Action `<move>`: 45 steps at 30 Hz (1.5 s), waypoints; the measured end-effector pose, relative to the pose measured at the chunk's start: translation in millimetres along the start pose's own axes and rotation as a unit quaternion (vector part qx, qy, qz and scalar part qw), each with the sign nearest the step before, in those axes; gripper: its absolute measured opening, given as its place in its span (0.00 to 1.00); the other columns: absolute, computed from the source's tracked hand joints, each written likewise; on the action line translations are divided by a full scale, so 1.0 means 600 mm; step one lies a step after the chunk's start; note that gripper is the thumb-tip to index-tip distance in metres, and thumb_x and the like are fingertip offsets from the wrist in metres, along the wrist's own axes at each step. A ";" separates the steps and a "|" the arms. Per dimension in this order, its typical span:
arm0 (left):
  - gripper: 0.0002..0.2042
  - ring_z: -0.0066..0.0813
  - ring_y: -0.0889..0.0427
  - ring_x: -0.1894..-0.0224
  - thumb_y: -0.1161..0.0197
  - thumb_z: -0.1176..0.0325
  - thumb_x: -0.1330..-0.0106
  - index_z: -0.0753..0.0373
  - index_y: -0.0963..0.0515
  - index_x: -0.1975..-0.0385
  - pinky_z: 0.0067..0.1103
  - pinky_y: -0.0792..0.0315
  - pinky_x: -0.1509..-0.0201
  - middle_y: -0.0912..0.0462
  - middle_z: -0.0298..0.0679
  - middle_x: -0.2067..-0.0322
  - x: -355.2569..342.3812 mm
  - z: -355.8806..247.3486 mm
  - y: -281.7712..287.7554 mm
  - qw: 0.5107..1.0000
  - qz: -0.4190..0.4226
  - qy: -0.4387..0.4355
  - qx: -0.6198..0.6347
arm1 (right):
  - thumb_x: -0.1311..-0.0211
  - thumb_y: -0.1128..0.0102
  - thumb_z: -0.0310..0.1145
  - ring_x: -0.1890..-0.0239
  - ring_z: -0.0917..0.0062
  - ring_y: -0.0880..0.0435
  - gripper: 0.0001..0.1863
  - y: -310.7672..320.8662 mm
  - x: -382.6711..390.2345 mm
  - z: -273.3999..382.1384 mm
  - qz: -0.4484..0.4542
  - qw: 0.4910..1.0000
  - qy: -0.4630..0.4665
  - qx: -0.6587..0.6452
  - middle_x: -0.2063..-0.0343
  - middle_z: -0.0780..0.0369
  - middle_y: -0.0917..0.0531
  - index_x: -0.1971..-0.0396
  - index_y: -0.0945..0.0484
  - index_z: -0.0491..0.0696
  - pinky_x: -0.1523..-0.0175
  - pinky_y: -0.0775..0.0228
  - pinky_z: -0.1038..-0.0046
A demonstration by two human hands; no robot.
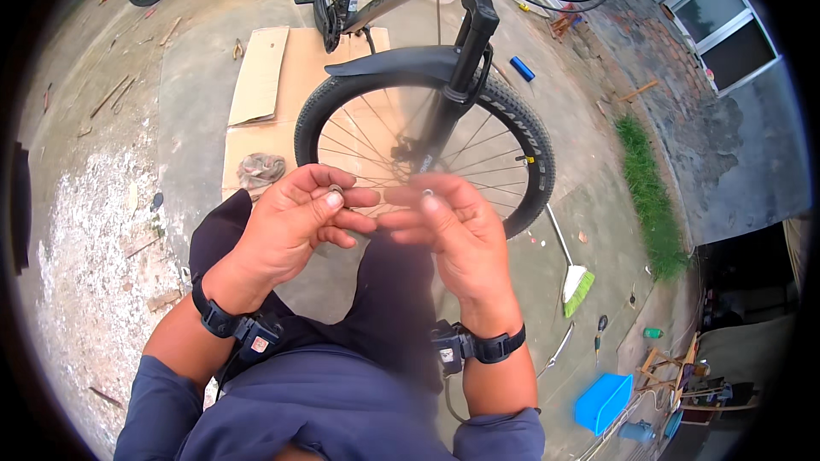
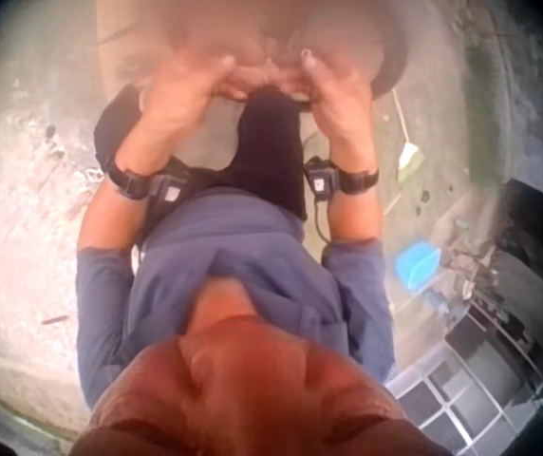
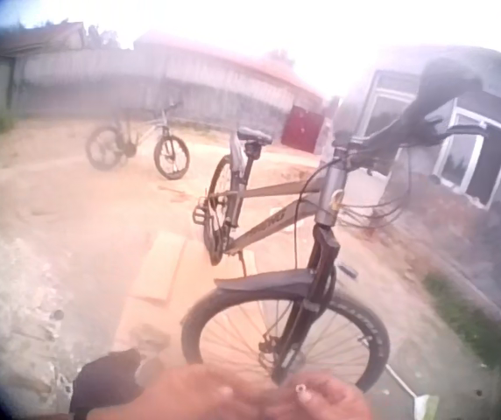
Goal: The person prepares a bicycle fender by inserting a small metal piece and then attaches it to the front fork of a bicycle by hand.
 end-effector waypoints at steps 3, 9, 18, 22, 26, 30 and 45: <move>0.11 0.34 0.14 0.56 0.46 0.69 0.26 0.66 0.26 0.49 0.22 0.19 0.59 0.18 0.48 0.53 0.009 0.004 -0.007 0.998 0.000 -0.005 -0.061 | 0.30 0.43 0.33 0.63 0.72 0.13 0.16 0.000 0.013 0.007 0.004 0.999 0.012 0.042 0.58 0.55 0.15 0.47 0.24 0.40 0.62 0.21 0.76; 0.12 0.25 0.18 0.61 0.45 0.70 0.26 0.66 0.23 0.49 0.19 0.25 0.63 0.17 0.39 0.60 0.004 0.003 -0.015 0.993 -0.002 -0.036 -0.115 | 0.32 0.40 0.30 0.69 0.78 0.15 0.14 0.008 0.024 0.011 -0.014 0.999 0.015 0.043 0.65 0.61 0.15 0.50 0.20 0.40 0.66 0.25 0.79; 0.10 0.22 0.17 0.65 0.38 0.74 0.31 0.66 0.24 0.53 0.16 0.26 0.65 0.17 0.37 0.63 -0.026 -0.016 -0.022 0.990 -0.052 -0.035 -0.130 | 0.36 0.38 0.25 0.68 0.79 0.15 0.11 0.017 0.003 -0.001 -0.033 0.999 -0.003 0.021 0.67 0.64 0.15 0.54 0.22 0.44 0.66 0.25 0.81; 0.08 0.22 0.17 0.63 0.38 0.74 0.31 0.65 0.23 0.55 0.17 0.25 0.62 0.17 0.36 0.63 -0.036 -0.026 -0.026 0.982 -0.030 -0.081 -0.168 | 0.36 0.37 0.25 0.66 0.81 0.15 0.09 0.004 -0.014 -0.007 -0.034 0.998 0.002 0.044 0.66 0.64 0.15 0.57 0.21 0.44 0.65 0.25 0.81; 0.08 0.21 0.17 0.61 0.39 0.73 0.31 0.66 0.23 0.56 0.19 0.21 0.56 0.18 0.36 0.61 -0.044 -0.026 -0.032 0.976 0.000 -0.092 -0.198 | 0.36 0.37 0.25 0.65 0.82 0.15 0.07 -0.002 -0.027 -0.010 -0.031 0.997 0.009 0.065 0.65 0.64 0.14 0.59 0.20 0.44 0.64 0.26 0.81; 0.06 0.21 0.18 0.60 0.40 0.74 0.31 0.67 0.23 0.57 0.19 0.22 0.56 0.18 0.37 0.64 -0.041 -0.036 -0.021 0.949 0.001 -0.145 -0.278 | 0.35 0.38 0.26 0.64 0.83 0.15 0.07 -0.015 -0.033 -0.016 -0.023 0.996 0.011 0.091 0.65 0.64 0.14 0.59 0.19 0.43 0.64 0.26 0.81; 0.07 0.18 0.21 0.60 0.38 0.71 0.30 0.67 0.22 0.57 0.16 0.29 0.60 0.19 0.33 0.62 -0.034 0.008 -0.026 0.993 0.056 0.026 -0.102 | 0.35 0.41 0.25 0.72 0.80 0.17 0.06 -0.025 -0.025 -0.048 0.037 0.996 -0.054 -0.057 0.72 0.63 0.17 0.60 0.21 0.43 0.68 0.26 0.80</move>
Point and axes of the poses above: each hand's wrist, its own x-axis away from the middle knuckle, its own y-axis out of the back of the hand, z = x × y, the point moved 10 cm from there along -x, towards the middle knuckle
